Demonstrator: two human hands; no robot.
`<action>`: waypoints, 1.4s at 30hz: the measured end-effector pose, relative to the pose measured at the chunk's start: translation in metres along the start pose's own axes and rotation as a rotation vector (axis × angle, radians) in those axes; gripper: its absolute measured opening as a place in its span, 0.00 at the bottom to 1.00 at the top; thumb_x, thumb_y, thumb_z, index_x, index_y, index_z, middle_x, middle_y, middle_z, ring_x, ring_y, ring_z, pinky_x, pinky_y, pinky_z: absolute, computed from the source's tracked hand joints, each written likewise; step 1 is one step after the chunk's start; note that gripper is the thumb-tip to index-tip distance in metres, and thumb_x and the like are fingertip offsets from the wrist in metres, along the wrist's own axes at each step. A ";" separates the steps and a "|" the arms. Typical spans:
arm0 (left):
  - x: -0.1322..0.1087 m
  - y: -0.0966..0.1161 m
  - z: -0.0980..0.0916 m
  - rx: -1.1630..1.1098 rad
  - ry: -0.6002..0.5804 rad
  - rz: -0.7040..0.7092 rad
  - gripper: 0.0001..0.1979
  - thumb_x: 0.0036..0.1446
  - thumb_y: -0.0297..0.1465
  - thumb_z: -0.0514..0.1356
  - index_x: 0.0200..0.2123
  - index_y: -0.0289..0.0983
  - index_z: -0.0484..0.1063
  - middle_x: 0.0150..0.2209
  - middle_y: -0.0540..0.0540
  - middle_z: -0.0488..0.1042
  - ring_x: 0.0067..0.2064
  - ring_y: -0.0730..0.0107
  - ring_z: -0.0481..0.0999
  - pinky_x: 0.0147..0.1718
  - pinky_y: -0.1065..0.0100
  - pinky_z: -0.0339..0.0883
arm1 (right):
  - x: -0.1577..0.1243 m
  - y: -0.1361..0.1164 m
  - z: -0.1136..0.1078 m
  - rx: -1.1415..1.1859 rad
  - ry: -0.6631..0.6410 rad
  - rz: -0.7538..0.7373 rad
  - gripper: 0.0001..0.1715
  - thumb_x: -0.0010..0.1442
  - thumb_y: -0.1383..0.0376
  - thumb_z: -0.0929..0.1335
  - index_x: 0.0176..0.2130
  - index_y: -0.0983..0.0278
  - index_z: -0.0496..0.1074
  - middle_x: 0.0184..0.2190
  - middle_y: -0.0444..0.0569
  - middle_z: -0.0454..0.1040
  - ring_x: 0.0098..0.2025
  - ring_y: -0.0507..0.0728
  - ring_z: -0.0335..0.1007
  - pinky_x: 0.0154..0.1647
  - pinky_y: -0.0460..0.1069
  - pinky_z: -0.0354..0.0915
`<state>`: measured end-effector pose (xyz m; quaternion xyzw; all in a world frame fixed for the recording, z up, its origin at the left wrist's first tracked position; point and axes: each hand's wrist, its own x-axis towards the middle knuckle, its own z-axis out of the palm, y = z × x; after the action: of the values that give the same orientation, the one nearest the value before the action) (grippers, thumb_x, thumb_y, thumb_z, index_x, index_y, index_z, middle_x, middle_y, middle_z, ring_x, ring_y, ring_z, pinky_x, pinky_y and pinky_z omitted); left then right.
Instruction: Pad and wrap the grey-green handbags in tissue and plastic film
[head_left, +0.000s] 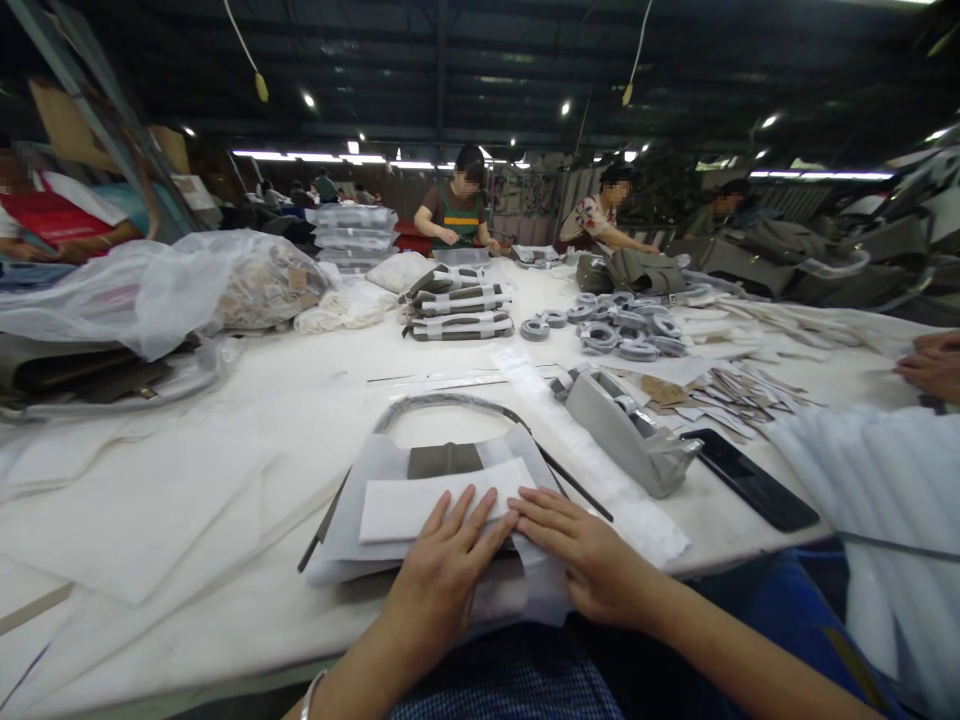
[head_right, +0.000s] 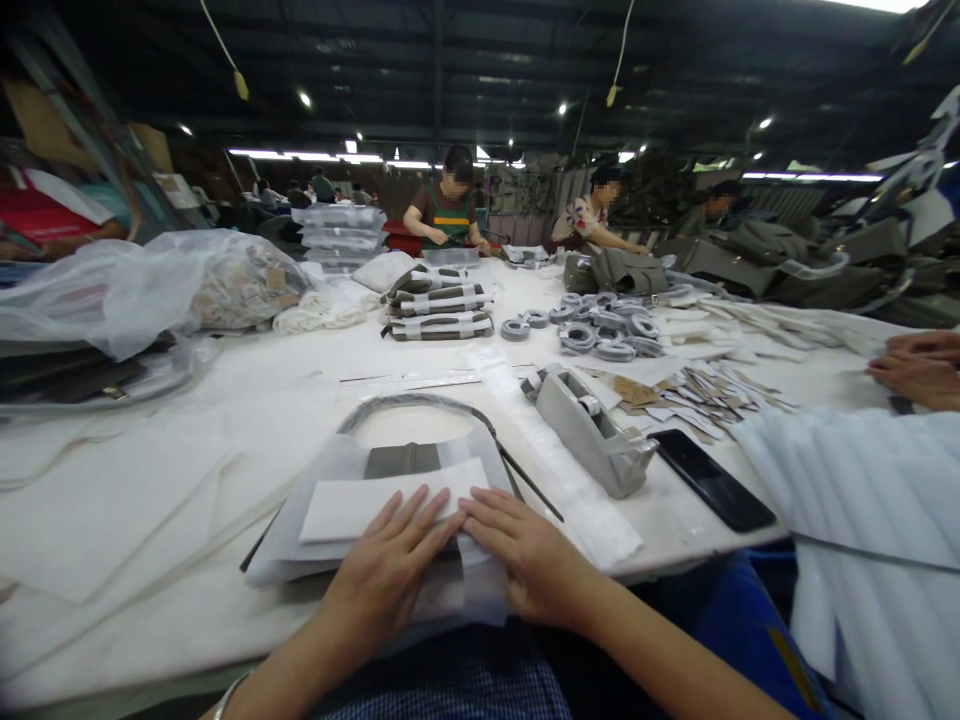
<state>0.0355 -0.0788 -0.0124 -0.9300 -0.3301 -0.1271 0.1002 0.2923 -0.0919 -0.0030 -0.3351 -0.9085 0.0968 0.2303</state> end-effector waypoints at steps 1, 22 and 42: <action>-0.001 0.001 0.002 -0.002 0.013 -0.003 0.45 0.49 0.19 0.53 0.70 0.43 0.45 0.70 0.45 0.52 0.69 0.50 0.54 0.64 0.45 0.57 | 0.000 -0.001 -0.012 0.085 -0.042 0.026 0.46 0.48 0.80 0.61 0.65 0.65 0.62 0.66 0.54 0.62 0.71 0.61 0.49 0.69 0.63 0.54; 0.003 0.001 0.005 -0.024 0.024 -0.045 0.37 0.59 0.21 0.50 0.69 0.49 0.47 0.70 0.58 0.50 0.67 0.53 0.59 0.62 0.46 0.61 | 0.128 0.056 -0.002 -0.382 -0.265 0.211 0.15 0.67 0.67 0.64 0.34 0.67 0.78 0.36 0.58 0.81 0.52 0.64 0.73 0.60 0.62 0.60; 0.006 -0.002 -0.003 -0.063 0.019 -0.018 0.45 0.47 0.17 0.54 0.69 0.46 0.50 0.69 0.55 0.54 0.68 0.51 0.58 0.62 0.42 0.61 | -0.047 -0.032 0.027 -0.089 0.247 0.631 0.18 0.59 0.72 0.67 0.49 0.62 0.75 0.52 0.53 0.76 0.53 0.62 0.70 0.55 0.59 0.70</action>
<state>0.0386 -0.0744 -0.0077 -0.9284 -0.3333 -0.1470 0.0729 0.2926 -0.1479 -0.0330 -0.6187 -0.7285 0.0822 0.2824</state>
